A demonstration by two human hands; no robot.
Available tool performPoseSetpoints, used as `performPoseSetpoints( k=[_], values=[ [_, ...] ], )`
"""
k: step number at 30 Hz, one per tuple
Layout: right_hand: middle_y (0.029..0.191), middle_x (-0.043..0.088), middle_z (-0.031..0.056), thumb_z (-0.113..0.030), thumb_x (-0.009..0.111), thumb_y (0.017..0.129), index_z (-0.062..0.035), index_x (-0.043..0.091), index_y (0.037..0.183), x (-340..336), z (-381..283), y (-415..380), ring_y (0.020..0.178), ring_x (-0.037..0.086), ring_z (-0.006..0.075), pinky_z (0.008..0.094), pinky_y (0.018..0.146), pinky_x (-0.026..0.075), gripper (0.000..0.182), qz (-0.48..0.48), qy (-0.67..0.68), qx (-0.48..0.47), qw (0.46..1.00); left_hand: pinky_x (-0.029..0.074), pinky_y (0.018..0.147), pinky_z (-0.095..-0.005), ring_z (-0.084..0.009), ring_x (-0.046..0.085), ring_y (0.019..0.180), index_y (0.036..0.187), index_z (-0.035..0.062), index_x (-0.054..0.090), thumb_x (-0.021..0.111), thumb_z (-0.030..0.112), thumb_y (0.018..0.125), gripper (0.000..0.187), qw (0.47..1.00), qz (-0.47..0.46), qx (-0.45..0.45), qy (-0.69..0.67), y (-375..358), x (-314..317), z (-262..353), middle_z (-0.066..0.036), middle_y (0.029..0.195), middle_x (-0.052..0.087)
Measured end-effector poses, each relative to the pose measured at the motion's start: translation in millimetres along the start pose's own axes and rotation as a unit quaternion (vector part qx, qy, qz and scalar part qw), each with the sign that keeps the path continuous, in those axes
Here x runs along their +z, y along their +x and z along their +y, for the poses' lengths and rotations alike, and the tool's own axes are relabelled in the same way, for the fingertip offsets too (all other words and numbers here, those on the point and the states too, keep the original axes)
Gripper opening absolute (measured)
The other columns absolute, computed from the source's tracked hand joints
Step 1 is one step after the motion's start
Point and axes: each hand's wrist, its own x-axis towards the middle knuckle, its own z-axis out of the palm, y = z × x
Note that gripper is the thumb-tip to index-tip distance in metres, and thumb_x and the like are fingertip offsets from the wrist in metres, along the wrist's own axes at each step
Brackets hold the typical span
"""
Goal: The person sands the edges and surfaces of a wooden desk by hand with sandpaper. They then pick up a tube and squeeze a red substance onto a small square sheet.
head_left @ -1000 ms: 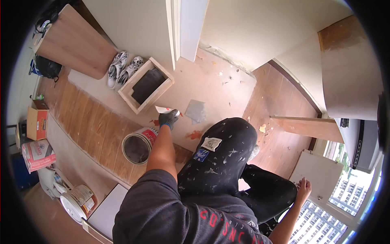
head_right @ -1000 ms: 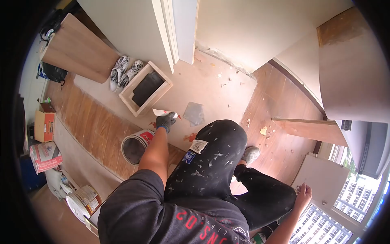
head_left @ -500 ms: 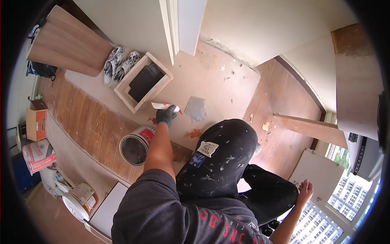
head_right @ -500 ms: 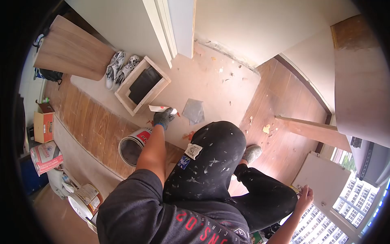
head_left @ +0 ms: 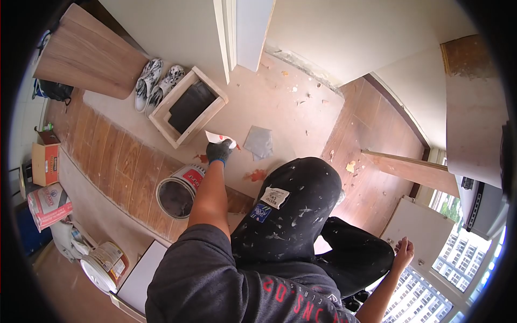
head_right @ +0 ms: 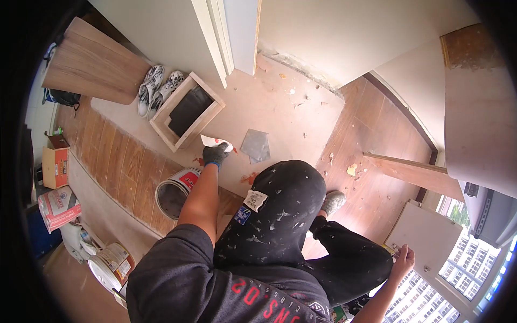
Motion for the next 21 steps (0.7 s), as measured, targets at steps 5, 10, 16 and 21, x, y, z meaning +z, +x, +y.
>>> performPoseSetpoints(
  k=[5,10,16,21],
  values=[
    [0.072,0.066,0.0058,-0.033,0.065,0.098,0.0008,0.067,0.085,1,-2,-1,0.059,0.060,0.0096,0.0238,0.056,0.050,0.036,0.007,-0.010,-0.004,1.000,0.063,0.068,-0.0421,-0.0304,0.073,0.093,0.118,-0.0054,0.061,0.084,0.015,0.077,0.051,0.997,0.008,0.039,0.068,31,-1,-25,-0.019,0.110,0.070],
    [0.072,0.066,0.0057,-0.033,0.066,0.098,0.0004,0.067,0.085,1,-4,-1,0.060,0.060,0.0097,0.0240,0.056,0.049,0.036,0.006,-0.010,-0.004,1.000,0.060,0.078,-0.0392,-0.0284,0.073,0.094,0.109,-0.0019,0.069,0.083,0.026,0.076,0.045,0.963,0.053,0.109,0.239,-9,6,14,-0.016,0.103,0.075],
    [0.071,0.066,0.0054,-0.032,0.066,0.098,-0.0002,0.067,0.085,1,-2,-1,0.059,0.060,0.0095,0.0239,0.056,0.049,0.035,0.008,-0.004,-0.003,1.000,0.056,0.087,-0.0401,-0.0309,0.072,0.097,0.107,0.0017,0.072,0.083,0.031,0.075,0.045,0.938,0.054,0.173,0.295,-1,5,6,-0.016,0.106,0.075],
    [0.071,0.066,0.0052,-0.031,0.066,0.098,-0.0004,0.067,0.085,3,-5,1,0.059,0.059,0.0094,0.0241,0.056,0.049,0.034,0.001,-0.006,-0.007,1.000,0.055,0.090,-0.0421,-0.0341,0.070,0.102,0.110,0.0017,0.069,0.083,0.033,0.074,0.050,0.933,-0.006,0.169,0.319,3,-4,0,-0.018,0.109,0.073]
  ],
)
